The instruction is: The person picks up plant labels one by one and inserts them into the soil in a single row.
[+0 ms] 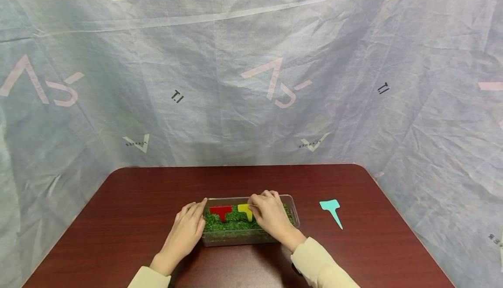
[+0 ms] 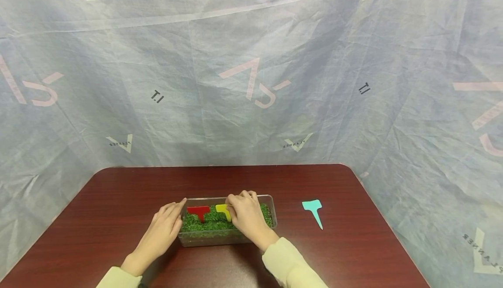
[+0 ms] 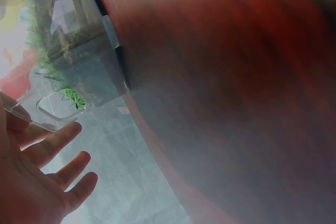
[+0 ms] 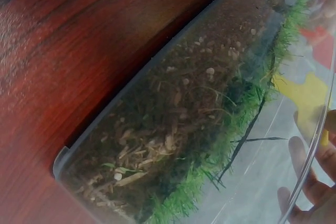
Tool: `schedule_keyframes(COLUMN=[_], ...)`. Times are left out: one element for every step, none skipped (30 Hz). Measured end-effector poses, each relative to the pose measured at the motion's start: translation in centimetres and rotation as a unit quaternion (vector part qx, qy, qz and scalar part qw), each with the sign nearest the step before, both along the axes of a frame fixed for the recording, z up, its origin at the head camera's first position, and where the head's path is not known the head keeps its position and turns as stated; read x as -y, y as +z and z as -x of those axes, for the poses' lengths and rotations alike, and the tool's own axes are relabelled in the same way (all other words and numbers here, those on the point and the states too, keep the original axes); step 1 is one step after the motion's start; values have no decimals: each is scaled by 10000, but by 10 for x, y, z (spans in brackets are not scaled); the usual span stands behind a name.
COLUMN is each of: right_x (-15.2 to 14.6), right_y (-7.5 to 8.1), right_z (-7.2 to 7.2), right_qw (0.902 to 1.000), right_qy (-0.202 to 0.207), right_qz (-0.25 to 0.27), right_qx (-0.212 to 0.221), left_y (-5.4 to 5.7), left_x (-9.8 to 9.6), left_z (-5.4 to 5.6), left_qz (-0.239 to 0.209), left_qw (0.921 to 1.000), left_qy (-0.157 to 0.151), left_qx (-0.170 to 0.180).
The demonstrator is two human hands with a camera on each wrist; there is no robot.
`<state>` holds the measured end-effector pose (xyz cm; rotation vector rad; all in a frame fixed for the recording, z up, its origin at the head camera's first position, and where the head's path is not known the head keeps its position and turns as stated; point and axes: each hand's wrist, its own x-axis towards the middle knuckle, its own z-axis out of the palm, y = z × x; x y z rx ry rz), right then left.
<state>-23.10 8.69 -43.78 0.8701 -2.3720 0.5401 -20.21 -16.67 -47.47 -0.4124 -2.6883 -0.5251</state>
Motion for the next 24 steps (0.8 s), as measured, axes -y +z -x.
schedule_keyframes(right_x=[0, 0, 0, 0, 0, 0, 0, 0, 0, 1, 1, 1, 1, 1, 1, 1, 1, 0, 0, 0, 0, 0, -1, -1], right_y=[0, 0, 0, 0, 0, 0, 0, 0, 0, 1, 1, 1, 1, 1, 1, 1, 1, 1, 1, 1, 1, 1, 1, 2], right_z=[0, 0, 0, 0, 0, 0, 0, 0, 1, 1, 1, 1, 1, 1, 1, 1, 1, 1, 1, 1, 1, 1, 1, 1], right_qw=[10000, 10000, 10000, 9999, 9999, 9999, 9999, 9999, 9999, 9999, 9999, 9998, 9998, 9998, 9998, 9998, 9998, 9997, 9997, 9997, 9997, 9997, 9997, 9997], right_qy=[-13, -34, -53, -64, -72, -77, -80, -79, -85, -83, -86, -89, -88, -92, -94, -103, -116, -133, -146, -165, -175, -186, -186, -182], right_qz=[3, -8, -22, -29, -28, -24, -21, -15, -10, -2, -1, -2, 1, 4, 7, 8, 7, 2, 3, -2, 5, 12, 25, 46], right_qx=[26, 51, 77, 100, 122, 131, 136, 140, 141, 143, 144, 149, 156, 164, 171, 179, 185, 186, 191, 186, 187, 187, 182, 180], left_y=[0, 0, 0, 0, 0, 0, 0, 0, 0, 0, 0, 0, 0, 0, 0, 0, 0, 0, 0, -1, -1, -1, -1, -1], left_x=[0, 0, 0, 0, 0, 0, 0, 0, 0, 0, 0, 0, 0, 0, 0, 0, 0, 0, 0, 0, 1, 1, 1, 1], left_z=[0, 0, 0, 0, 0, 1, 1, 1, 1, 1, 1, 1, 1, 1, 1, 1, 1, 1, 1, 1, 1, 1, 1, 1], left_qz=[-1, -5, -8, -13, -15, -11, -13, -11, -2, 2, 1, 5, 5, 5, 4, -1, -2, 1, 2, 4, 9, 13, 15, 14], left_qw=[10000, 10000, 10000, 10000, 10000, 10000, 10000, 10000, 10000, 10000, 10000, 10000, 10000, 10000, 10000, 10000, 10000, 10000, 10000, 10000, 10000, 10000, 10000, 10000], left_qy=[-4, -6, -7, -9, -9, -8, -10, -9, -6, -5, -4, -3, -2, 0, 4, 2, 3, 5, 7, 14, 16, 19, 25, 26], left_qx=[0, 1, -2, -3, -4, -7, -12, -17, -26, -29, -31, -34, -31, -29, -25, -20, -15, -9, -5, -2, 2, 10, 19, 32])
